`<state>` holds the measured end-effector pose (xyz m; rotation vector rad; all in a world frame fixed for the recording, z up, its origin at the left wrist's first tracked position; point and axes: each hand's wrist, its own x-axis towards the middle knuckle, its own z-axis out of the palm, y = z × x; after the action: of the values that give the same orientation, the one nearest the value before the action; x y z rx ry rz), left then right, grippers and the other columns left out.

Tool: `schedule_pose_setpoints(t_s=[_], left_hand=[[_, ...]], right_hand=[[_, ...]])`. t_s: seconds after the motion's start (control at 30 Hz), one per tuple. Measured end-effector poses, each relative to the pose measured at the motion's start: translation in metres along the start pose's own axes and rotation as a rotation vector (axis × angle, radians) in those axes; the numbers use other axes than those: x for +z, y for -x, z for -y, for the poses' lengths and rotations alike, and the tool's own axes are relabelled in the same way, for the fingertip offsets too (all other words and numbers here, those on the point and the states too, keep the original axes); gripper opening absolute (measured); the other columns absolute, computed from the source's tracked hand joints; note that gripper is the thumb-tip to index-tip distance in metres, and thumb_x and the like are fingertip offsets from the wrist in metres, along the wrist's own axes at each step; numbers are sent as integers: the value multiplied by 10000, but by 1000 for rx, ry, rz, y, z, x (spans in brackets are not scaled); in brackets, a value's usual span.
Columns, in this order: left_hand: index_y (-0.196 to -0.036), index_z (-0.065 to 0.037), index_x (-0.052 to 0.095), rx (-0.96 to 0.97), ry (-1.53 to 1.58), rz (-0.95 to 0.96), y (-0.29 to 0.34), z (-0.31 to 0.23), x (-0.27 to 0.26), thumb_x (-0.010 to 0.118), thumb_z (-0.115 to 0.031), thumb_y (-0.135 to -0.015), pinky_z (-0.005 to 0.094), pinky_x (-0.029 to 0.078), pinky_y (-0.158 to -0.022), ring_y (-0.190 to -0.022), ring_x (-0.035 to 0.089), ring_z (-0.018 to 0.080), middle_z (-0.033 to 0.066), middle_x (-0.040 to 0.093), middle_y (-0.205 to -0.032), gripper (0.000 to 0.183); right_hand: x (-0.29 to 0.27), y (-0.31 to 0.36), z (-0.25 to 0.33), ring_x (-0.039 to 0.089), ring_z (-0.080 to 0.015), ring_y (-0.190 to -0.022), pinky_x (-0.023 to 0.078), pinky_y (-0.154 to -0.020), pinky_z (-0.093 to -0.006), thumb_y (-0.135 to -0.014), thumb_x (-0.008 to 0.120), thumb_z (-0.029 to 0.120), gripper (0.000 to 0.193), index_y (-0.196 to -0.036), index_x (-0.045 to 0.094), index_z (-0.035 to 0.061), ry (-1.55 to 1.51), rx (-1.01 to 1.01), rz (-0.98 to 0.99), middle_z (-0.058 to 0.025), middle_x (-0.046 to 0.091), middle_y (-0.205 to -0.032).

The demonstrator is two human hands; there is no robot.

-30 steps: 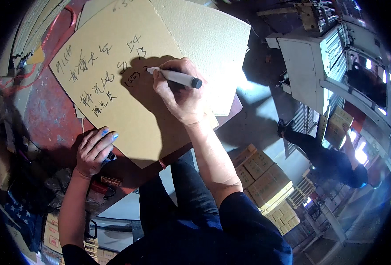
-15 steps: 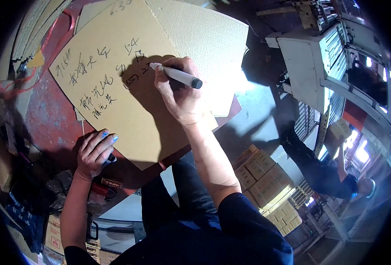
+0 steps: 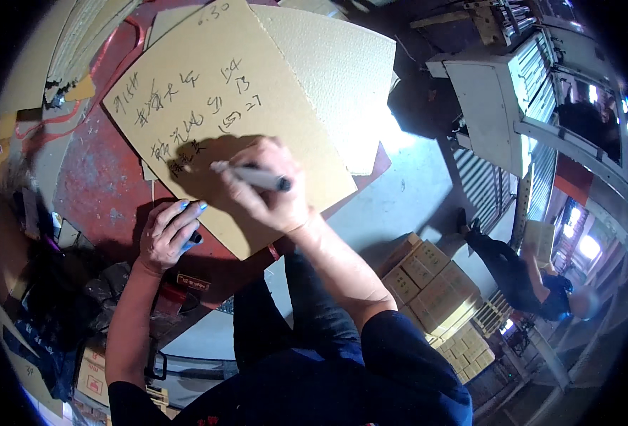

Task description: The person writes on cardboard pieces using a marker, handling the pieces one by one on a table.

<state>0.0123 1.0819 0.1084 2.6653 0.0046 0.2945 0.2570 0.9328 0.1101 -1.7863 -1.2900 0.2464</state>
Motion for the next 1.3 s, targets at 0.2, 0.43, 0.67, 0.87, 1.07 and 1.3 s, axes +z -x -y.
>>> schedule_pose_setpoints(t_s=[0.2,0.43,0.67,0.87,1.07,1.3], left_hand=[[-1108,-113,723,15,-16,36,12,4,5,695,-191,-856,400,490,-1022,-1251,573,222,5,697,-1194,265],[-1126,-109,720,4,-1,34,11,3,3,745,-204,-818,395,493,-970,-1216,578,220,0,691,-1223,324],[-1148,-131,710,-8,-24,32,4,0,-2,806,-212,-803,350,479,-981,-1208,558,197,-67,646,-1416,368],[-1142,-146,710,-20,-35,35,2,-2,-2,814,-219,-793,344,476,-991,-1203,558,190,-75,644,-1424,371],[-1147,-153,715,-26,-35,46,2,-2,-3,817,-209,-783,347,475,-992,-1196,563,193,-78,652,-1414,382],[-1143,-153,713,-45,-24,49,6,-1,-1,809,-197,-791,349,471,-990,-1196,566,197,-76,655,-1411,367]], right_hand=[[23,-14,39,624,-207,-760,441,-839,-393,-801,810,168,204,-930,666,101,-87,-38,4,-5,668,-874],[28,-13,35,610,-201,-760,426,-812,-390,-804,803,171,152,-896,690,129,30,-134,47,12,655,-881],[-10,-13,-10,652,-238,-782,474,-783,-382,-806,772,70,191,-978,687,72,62,145,-296,-57,694,-896],[-38,-20,-28,653,-163,-733,528,-670,-291,-933,760,93,169,-1010,658,-17,-9,305,-437,-98,685,-862],[-36,-5,-16,622,-102,-751,511,-637,-249,-986,751,232,279,-1093,604,20,-159,382,-485,-62,663,-894],[-26,-16,-7,666,-155,-858,551,-742,-298,-991,729,133,234,-1118,583,3,-217,319,-303,-112,675,-1022]])
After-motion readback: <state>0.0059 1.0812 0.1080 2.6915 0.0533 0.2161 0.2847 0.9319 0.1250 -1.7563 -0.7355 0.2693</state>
